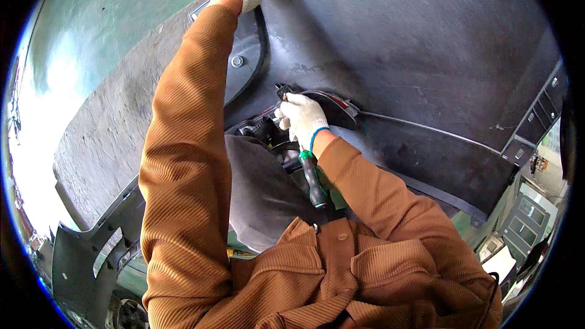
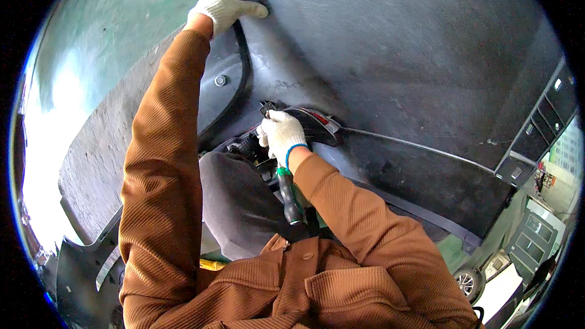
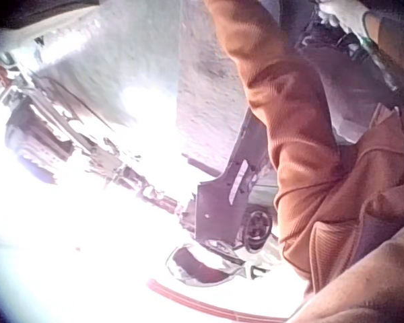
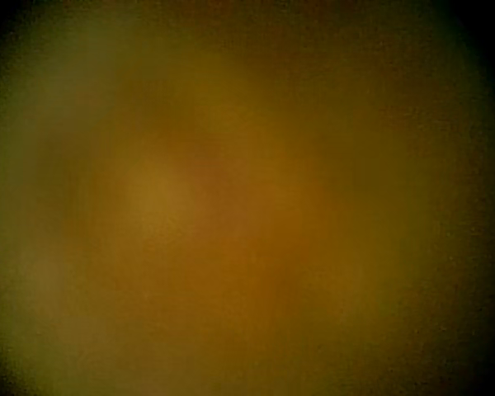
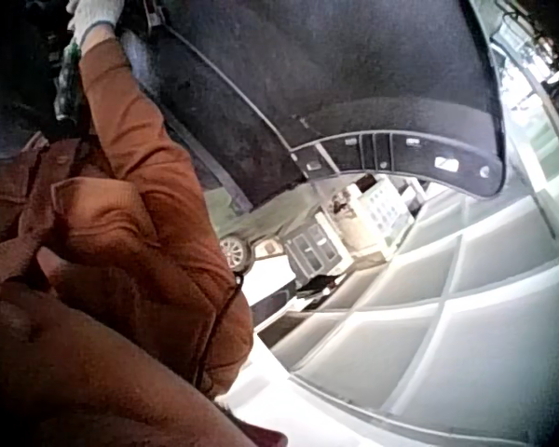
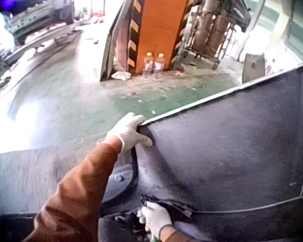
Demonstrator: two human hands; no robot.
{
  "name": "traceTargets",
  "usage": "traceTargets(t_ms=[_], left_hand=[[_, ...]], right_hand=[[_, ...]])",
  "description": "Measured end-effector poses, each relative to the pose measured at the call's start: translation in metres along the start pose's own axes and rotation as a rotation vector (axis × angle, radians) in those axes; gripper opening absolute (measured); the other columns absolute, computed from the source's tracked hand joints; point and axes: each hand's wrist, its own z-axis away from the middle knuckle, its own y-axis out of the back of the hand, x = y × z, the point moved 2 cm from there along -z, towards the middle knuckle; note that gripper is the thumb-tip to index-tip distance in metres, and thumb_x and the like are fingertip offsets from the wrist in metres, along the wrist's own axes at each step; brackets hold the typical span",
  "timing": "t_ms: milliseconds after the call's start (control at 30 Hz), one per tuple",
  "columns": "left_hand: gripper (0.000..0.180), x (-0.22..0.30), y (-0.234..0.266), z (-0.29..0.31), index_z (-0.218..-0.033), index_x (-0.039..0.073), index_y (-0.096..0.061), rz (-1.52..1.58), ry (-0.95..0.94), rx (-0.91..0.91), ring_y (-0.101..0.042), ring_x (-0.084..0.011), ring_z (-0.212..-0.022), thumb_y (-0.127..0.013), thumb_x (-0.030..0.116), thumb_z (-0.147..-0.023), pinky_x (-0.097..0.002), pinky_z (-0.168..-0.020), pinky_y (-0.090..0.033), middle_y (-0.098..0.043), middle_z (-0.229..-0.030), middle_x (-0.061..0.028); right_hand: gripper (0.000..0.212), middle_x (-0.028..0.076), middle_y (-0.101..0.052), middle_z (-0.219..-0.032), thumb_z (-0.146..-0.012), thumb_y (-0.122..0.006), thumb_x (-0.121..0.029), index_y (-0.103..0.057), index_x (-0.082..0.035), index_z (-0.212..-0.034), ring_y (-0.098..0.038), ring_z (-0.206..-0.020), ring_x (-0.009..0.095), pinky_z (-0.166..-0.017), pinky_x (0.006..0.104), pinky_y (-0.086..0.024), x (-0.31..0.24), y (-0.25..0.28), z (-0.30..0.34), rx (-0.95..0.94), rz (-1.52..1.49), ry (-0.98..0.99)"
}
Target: The person uses a screwdriver to remove screws and detach a black plastic component from a large car bumper assembly. They then place the removed part into a cardboard box and continue to work on the bumper, using a utility knife to cut a plastic trim piece.
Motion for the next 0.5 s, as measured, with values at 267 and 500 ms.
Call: traceTargets(t_ms=[267,500], left_hand=[[0.074,0.0,-0.002,0.003,-0.136,0.011,-0.068,0.017,0.028,0.039,-0.063,-0.0365,-0.114,-0.092,0.04,-0.073,-0.0409,-0.104,-0.051,-0.063,-0.121,-0.0183],[0.069,0.014,0.004,0.004,-0.132,0.011,-0.071,0.0,0.039,0.028,-0.063,-0.0369,-0.116,-0.092,0.039,-0.072,-0.0414,-0.104,-0.052,-0.064,-0.12,-0.0183]], right_hand=[[0.002,0.007,-0.065,-0.076,-0.091,-0.059,-0.012,-0.059,-0.01,-0.091,-0.061,-0.055,0.019,-0.039,0.0357,-0.045,-0.006,-0.005,-0.018,-0.011,-0.054,-0.167],[0.018,0.005,-0.065,-0.081,-0.102,-0.051,-0.027,-0.055,-0.016,-0.088,-0.058,-0.058,0.022,-0.039,0.0392,-0.037,0.027,-0.003,-0.056,0.057,-0.258,-0.271]])
